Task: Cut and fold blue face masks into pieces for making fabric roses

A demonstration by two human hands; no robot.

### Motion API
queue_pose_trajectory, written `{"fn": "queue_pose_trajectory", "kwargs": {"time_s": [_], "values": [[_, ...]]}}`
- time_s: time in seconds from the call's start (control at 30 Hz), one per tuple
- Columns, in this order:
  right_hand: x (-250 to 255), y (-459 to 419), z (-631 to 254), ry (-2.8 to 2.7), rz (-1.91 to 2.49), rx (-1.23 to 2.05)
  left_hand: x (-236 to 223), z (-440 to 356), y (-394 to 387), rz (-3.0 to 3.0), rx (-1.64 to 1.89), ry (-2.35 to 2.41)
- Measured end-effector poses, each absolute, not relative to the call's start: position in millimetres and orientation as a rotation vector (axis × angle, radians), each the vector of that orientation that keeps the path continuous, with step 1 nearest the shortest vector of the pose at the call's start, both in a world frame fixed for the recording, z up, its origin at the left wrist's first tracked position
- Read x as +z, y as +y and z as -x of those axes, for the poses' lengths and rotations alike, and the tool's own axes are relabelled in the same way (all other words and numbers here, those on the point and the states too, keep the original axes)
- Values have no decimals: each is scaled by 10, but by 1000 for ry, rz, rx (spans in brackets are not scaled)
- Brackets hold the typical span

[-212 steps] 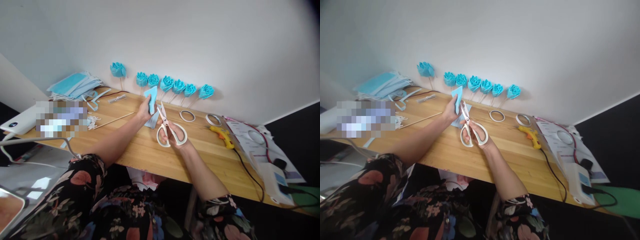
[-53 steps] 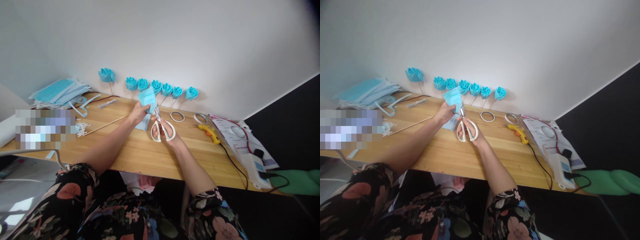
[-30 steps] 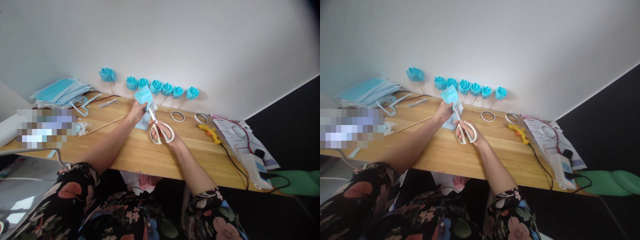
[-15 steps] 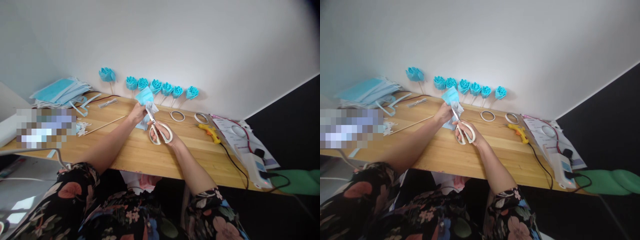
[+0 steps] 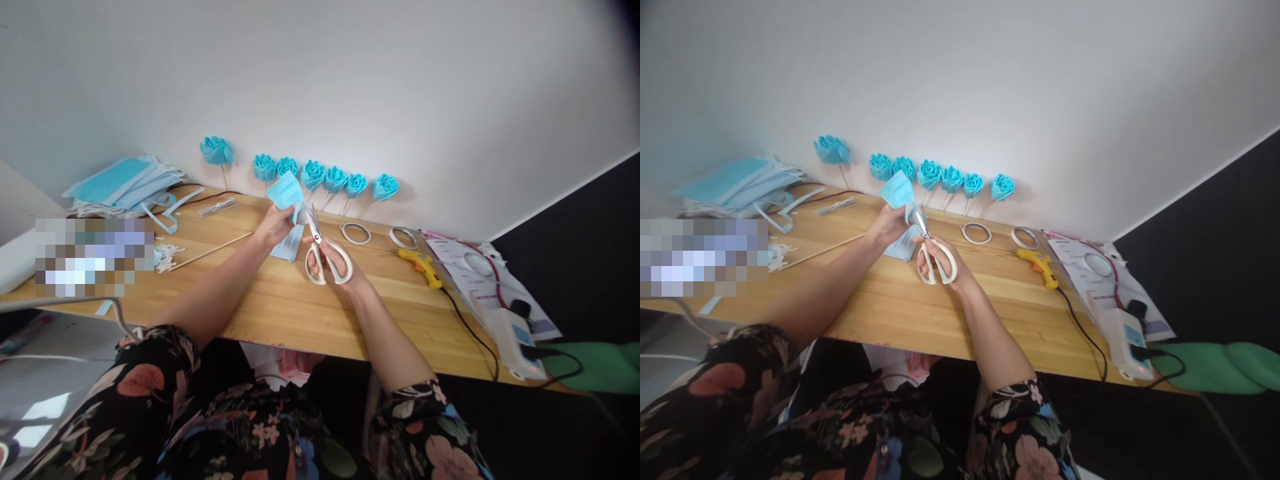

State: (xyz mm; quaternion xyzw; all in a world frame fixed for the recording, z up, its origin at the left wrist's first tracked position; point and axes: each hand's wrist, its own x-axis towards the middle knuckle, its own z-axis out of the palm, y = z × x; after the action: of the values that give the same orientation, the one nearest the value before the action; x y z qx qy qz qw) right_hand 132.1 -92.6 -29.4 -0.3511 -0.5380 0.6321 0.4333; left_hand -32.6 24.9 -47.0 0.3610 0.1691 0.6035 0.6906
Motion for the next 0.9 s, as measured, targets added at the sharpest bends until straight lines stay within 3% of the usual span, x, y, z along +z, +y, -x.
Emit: {"fn": "queue_pose_trajectory", "kwargs": {"time_s": [0.9], "values": [[-281, -908, -1321, -1327, 949, 1527, -414, 316, 212, -888, 1368, 390]]}}
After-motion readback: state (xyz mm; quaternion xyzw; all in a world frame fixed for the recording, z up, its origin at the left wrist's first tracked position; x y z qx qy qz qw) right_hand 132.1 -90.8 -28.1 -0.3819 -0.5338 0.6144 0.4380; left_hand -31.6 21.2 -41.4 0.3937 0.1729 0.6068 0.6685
